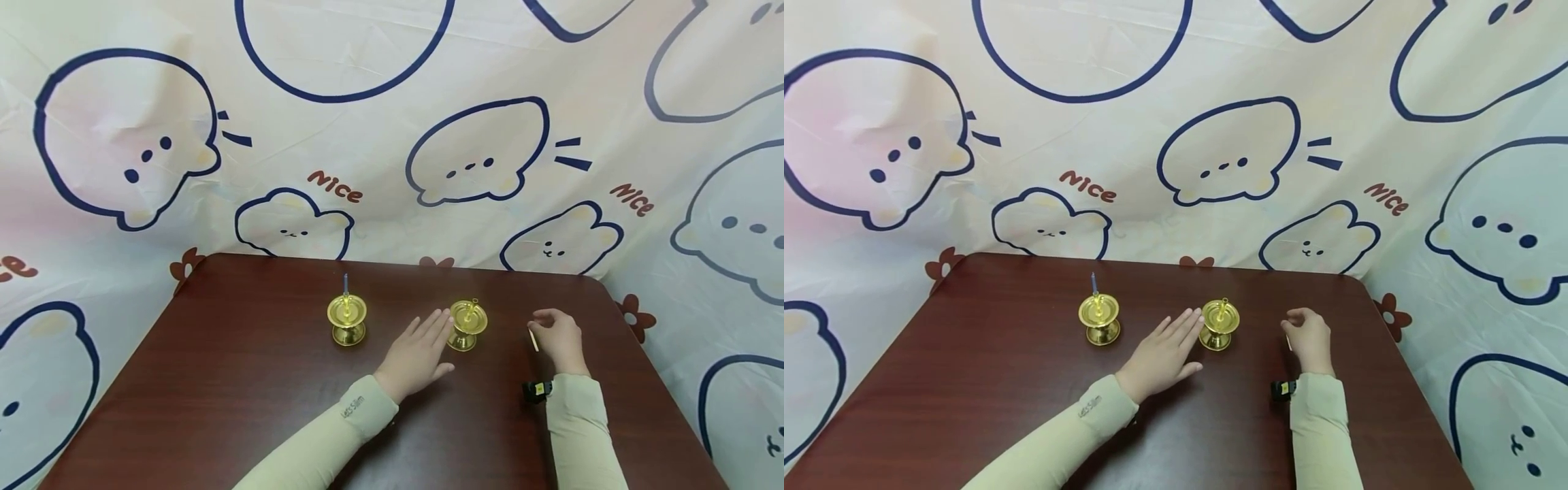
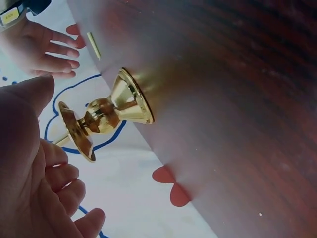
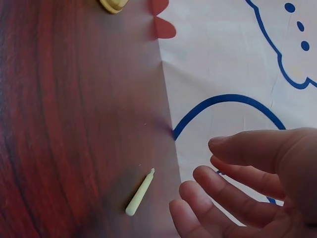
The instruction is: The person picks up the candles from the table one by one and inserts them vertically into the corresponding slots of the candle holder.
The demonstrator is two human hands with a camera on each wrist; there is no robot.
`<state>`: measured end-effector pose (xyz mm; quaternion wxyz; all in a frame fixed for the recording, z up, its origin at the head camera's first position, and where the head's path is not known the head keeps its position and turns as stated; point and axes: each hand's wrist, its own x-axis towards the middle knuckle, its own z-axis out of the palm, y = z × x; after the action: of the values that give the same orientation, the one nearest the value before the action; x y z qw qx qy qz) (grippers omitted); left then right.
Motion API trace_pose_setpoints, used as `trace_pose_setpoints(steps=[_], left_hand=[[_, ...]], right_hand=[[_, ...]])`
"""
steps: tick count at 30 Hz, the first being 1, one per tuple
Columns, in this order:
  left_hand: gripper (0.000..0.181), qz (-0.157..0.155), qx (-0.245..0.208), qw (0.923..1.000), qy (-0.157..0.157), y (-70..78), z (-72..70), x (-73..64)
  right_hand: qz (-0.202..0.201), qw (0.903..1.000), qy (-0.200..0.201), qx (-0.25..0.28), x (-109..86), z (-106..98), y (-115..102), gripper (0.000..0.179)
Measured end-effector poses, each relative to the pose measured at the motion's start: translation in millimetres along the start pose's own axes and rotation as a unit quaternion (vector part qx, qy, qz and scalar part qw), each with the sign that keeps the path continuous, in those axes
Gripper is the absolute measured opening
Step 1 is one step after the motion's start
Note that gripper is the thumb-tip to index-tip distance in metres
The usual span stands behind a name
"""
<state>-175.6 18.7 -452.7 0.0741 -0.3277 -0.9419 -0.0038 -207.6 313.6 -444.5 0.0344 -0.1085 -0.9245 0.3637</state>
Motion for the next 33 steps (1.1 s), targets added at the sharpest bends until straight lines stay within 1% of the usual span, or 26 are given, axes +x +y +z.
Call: trace_pose_setpoints(steps=[5,11,15,22,26,33], left_hand=[[0.079,0.005,0.008,0.9999,-0.004,-0.9,0.1,2.3],[0.079,0.007,0.023,0.9997,-0.004,0.4,1.6,6.6],[0.079,0.011,0.026,0.9996,-0.003,2.3,3.5,9.7],[0.077,0.011,0.023,0.9996,-0.011,3.0,1.9,13.2],[0.077,0.012,0.021,0.9995,-0.019,3.3,0.4,15.5],[0.077,0.013,0.024,0.9994,-0.02,4.3,2.7,16.9]], right_hand=[[0.005,0.9999,-0.003,-0.014,2.4,2.2,5.5,0.034],[0.024,0.9992,-0.025,-0.018,4.8,4.1,9.3,0.035],[0.033,0.9986,-0.031,-0.026,5.9,5.1,11.7,0.033],[0.033,0.998,-0.043,-0.033,9.5,6.8,13.6,0.031],[0.033,0.9976,-0.042,-0.044,13.3,7.7,13.3,0.029],[0.032,0.9973,-0.037,-0.055,18.2,10.3,16.3,0.025]])
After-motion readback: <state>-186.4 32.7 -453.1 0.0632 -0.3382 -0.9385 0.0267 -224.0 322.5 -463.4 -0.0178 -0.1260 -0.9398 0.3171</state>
